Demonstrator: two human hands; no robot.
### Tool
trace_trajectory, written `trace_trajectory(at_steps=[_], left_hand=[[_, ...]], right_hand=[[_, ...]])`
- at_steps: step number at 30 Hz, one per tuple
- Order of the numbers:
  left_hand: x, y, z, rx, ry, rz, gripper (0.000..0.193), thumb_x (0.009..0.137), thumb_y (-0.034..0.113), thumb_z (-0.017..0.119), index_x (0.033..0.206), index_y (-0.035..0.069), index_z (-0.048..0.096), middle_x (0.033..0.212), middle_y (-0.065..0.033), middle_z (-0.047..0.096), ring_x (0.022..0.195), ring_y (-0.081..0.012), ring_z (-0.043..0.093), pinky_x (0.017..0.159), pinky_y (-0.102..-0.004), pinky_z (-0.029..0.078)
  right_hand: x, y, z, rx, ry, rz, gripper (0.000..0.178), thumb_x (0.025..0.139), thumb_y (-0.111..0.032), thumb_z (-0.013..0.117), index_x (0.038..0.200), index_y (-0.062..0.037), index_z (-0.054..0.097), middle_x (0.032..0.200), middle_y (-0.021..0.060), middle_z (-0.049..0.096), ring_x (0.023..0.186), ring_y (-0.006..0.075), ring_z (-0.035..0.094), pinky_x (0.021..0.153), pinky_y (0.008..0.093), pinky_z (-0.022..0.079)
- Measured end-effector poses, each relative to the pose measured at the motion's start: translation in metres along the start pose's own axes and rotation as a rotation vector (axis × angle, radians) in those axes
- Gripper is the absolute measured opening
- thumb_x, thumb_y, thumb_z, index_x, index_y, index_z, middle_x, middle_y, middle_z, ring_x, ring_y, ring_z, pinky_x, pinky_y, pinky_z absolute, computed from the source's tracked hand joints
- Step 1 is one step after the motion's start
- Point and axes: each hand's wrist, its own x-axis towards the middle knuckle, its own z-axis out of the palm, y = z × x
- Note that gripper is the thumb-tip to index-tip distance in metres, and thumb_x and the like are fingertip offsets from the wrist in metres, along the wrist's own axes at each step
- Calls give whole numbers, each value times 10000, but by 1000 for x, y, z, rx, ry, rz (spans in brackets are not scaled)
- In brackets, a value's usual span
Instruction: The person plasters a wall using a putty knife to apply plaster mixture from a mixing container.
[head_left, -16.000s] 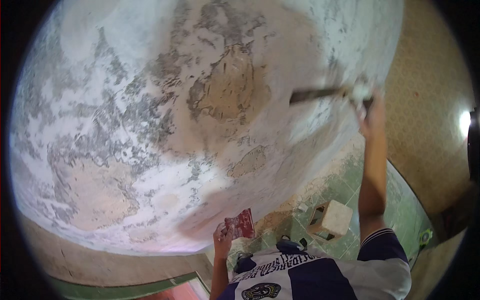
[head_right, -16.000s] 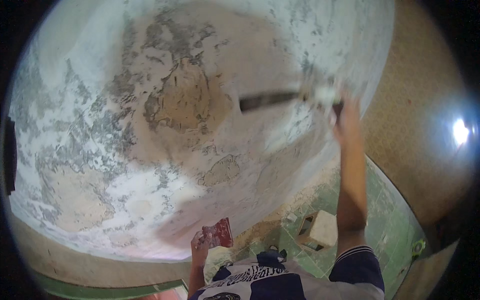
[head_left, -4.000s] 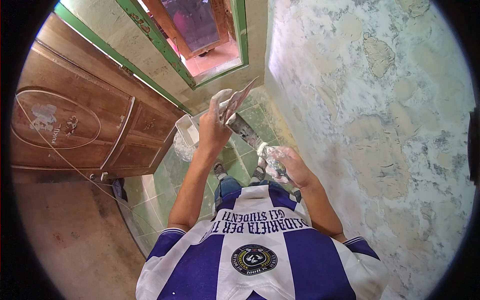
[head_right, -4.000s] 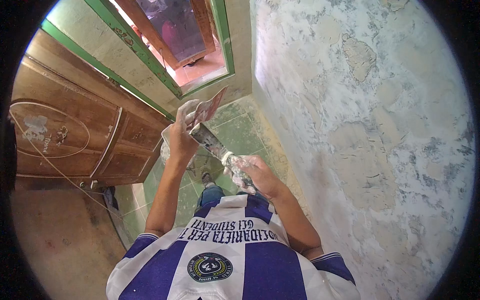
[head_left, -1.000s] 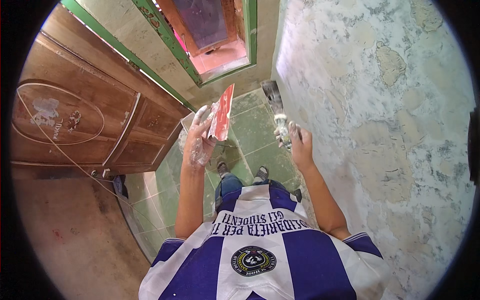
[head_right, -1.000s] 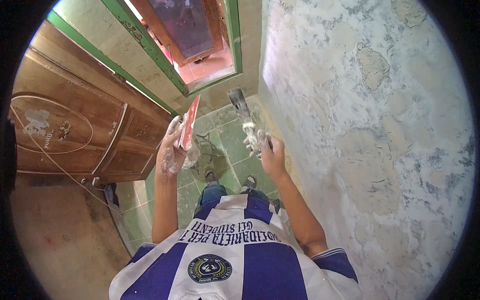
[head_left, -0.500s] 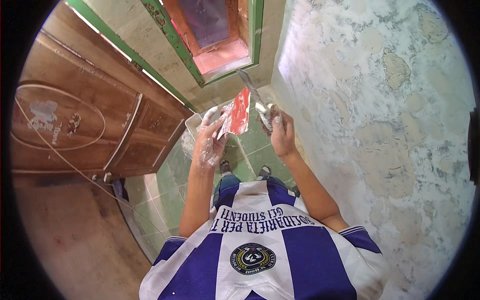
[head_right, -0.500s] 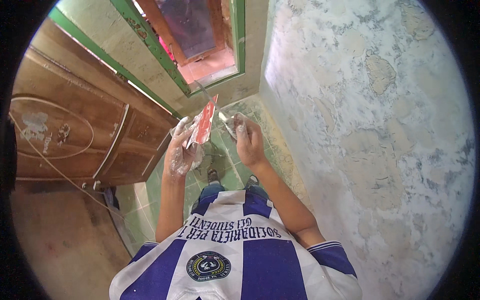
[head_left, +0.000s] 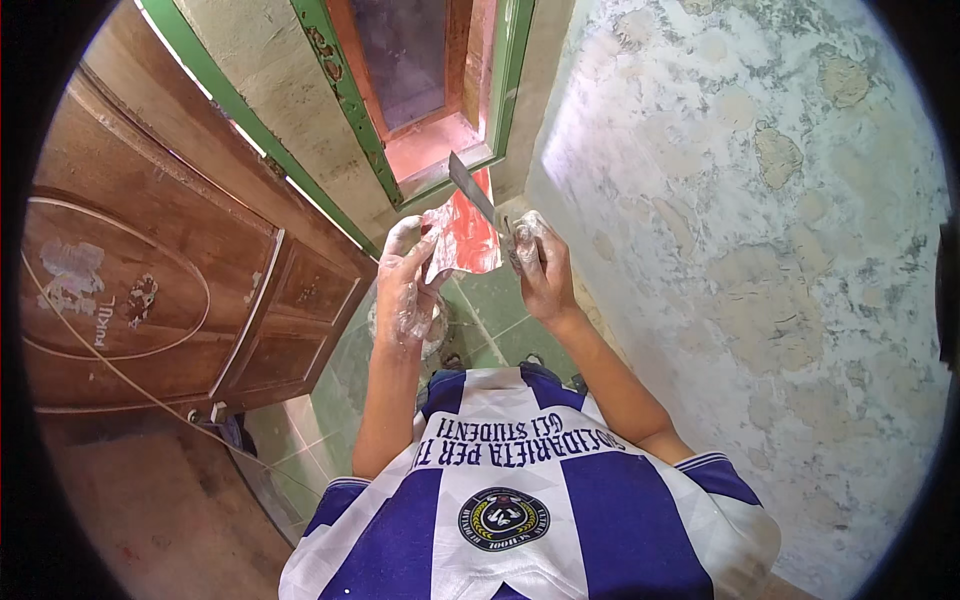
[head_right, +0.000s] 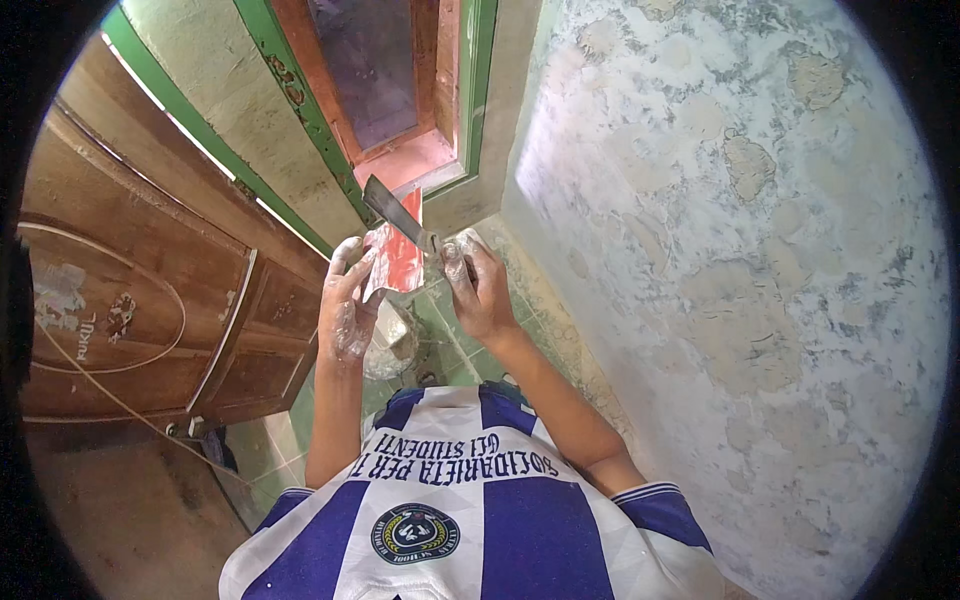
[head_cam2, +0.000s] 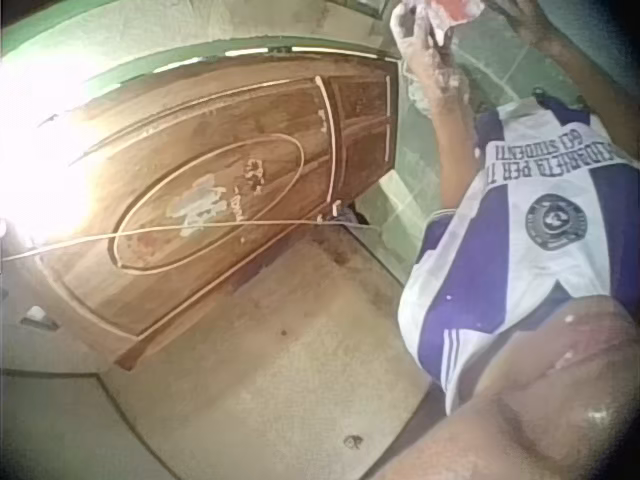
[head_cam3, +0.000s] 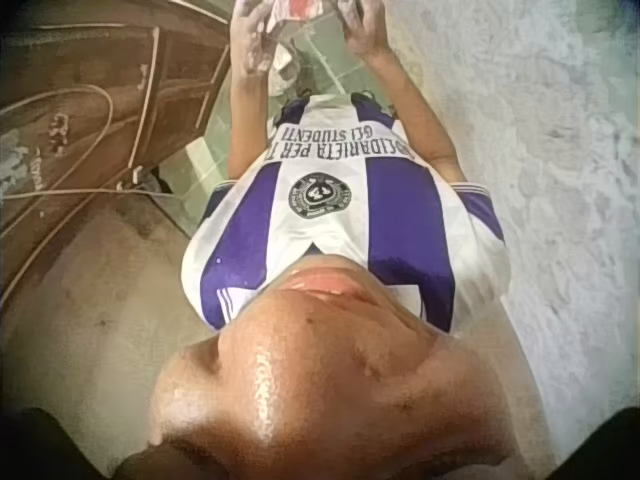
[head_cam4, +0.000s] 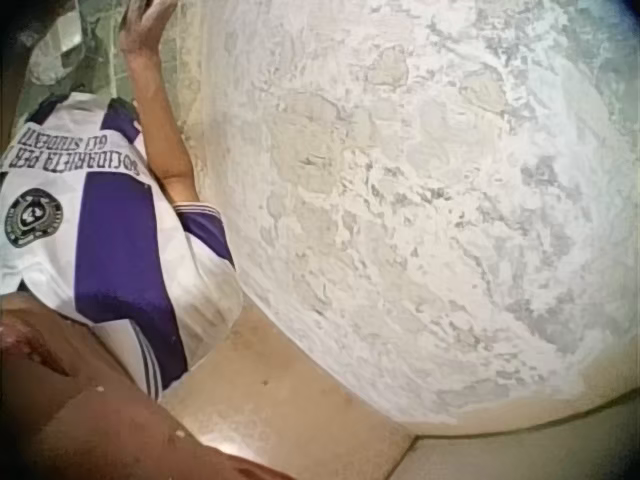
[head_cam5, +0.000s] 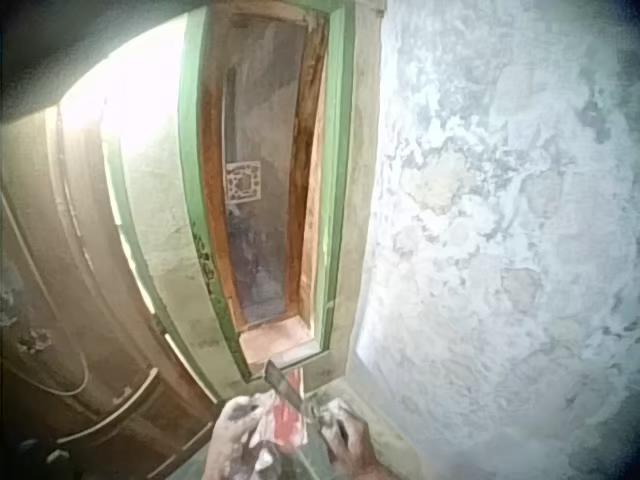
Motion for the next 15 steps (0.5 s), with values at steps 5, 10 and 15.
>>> trace_trajectory(at_steps=[5,10,15], left_hand=[[20,18,-34,-92,-53,-43,259,907,13,564,1156,63,512,1100,-108,636,906,-140,671,683,-262,597],[36,36,-61,-168,-73,-75,279,906,4,553,1172,43,478,1140,-138,621,937,-153,661,728,-252,580],[46,60,-91,-162,-57,-31,595,887,9,583,1402,-12,286,1301,-164,520,1068,-169,616,781,-200,569]], right_hand=[[11,-4,31,-156,54,-148,297,965,-250,495,859,25,532,720,138,484,608,263,456,597,348,382],[2,12,38,-313,36,-22,237,942,-213,548,936,13,617,720,142,590,589,275,528,572,352,419],[-14,32,25,-410,62,53,232,936,-211,560,916,8,632,681,98,573,578,171,525,562,316,421]])
